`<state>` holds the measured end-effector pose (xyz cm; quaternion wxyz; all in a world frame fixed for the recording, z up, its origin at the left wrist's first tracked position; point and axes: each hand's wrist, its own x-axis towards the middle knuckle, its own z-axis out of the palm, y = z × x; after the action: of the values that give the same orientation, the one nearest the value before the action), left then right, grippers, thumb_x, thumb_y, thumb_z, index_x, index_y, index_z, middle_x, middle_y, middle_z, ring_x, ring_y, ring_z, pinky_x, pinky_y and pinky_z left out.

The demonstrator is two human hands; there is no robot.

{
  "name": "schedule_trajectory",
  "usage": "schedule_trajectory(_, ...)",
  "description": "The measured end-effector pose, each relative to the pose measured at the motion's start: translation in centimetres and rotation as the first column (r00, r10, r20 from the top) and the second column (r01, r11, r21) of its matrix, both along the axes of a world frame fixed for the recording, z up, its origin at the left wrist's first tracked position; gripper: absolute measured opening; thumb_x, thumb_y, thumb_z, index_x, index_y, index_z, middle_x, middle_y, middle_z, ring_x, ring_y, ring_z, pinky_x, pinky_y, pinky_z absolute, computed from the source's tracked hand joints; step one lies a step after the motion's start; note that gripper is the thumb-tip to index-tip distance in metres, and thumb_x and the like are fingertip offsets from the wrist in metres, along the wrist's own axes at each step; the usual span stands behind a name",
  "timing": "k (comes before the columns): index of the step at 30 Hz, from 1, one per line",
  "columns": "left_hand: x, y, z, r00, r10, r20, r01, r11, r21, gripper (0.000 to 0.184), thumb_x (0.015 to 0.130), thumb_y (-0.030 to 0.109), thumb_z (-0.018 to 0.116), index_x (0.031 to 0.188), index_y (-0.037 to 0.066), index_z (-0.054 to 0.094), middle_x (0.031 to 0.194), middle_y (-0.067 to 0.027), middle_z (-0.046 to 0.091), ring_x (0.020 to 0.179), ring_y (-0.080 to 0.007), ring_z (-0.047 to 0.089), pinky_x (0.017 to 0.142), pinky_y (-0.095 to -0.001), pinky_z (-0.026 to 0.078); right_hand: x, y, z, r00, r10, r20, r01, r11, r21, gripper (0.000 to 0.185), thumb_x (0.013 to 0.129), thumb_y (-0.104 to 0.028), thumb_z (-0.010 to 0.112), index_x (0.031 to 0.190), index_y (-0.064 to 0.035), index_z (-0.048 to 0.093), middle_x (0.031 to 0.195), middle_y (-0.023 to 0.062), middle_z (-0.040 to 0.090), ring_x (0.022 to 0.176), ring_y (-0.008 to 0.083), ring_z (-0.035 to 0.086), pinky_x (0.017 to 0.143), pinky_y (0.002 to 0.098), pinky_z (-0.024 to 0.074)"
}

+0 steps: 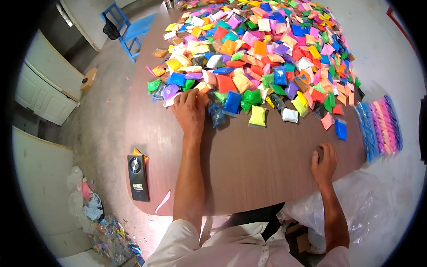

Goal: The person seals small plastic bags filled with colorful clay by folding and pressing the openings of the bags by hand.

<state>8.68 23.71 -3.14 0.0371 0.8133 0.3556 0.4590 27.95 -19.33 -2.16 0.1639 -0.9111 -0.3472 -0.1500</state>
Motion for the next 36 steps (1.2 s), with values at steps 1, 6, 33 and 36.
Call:
schedule_trajectory(1,0.0,0.0,0.1,1.0,-0.004,0.002,0.004,1.0,-0.001,0.023,0.089,0.02,0.075,0.109,0.008,0.072,0.108,-0.0082,0.072,0.103,-0.031,0.062,0.09,-0.043,0.046,0.1,-0.2,-0.2,1.0,0.008,-0.002,-0.008,1.0,0.009,0.033,0.085,-0.016,0.067,0.115,-0.0042,0.061,0.124,0.0177,0.059,0.119,0.0381,0.054,0.102,0.0501,0.0396)
schedule_trajectory(6,0.1,-0.1,0.6,0.983,-0.028,0.182,0.008,0.994,0.11,0.013,0.094,0.015,0.068,0.102,0.005,0.069,0.109,-0.0094,0.07,0.106,-0.0301,0.061,0.096,-0.0451,0.042,0.4,-0.2,0.0,1.0,0.01,-0.027,-0.01,1.0,0.024,0.033,0.085,-0.016,0.068,0.115,-0.0043,0.061,0.124,0.0168,0.06,0.118,0.0373,0.055,0.102,0.0492,0.0401)
schedule_trajectory(33,5.7,-18.4,0.7,0.456,-0.716,0.528,0.748,-0.013,-0.664,0.037,0.104,0.026,0.053,0.081,-0.002,0.06,0.065,-0.0047,0.054,0.064,-0.0133,0.05,0.059,-0.0335,0.042,-4.8,3.7,1.5,0.972,0.091,-0.216,0.017,0.892,0.452,0.023,0.094,-0.022,0.064,0.107,-0.0037,0.07,0.104,0.0133,0.071,0.094,0.033,0.068,0.084,0.0403,0.0525)
schedule_trajectory(36,5.5,-18.2,0.9,0.466,-0.764,0.446,0.74,0.061,-0.67,0.037,0.103,0.026,0.053,0.084,-0.003,0.063,0.067,-0.0159,0.059,0.063,-0.0206,0.056,0.063,-0.0393,0.046,-6.2,5.9,1.1,0.966,0.229,-0.122,-0.16,0.896,0.414,0.025,0.096,-0.022,0.063,0.109,-0.0018,0.07,0.101,0.0142,0.071,0.089,0.0305,0.068,0.078,0.0372,0.0529)
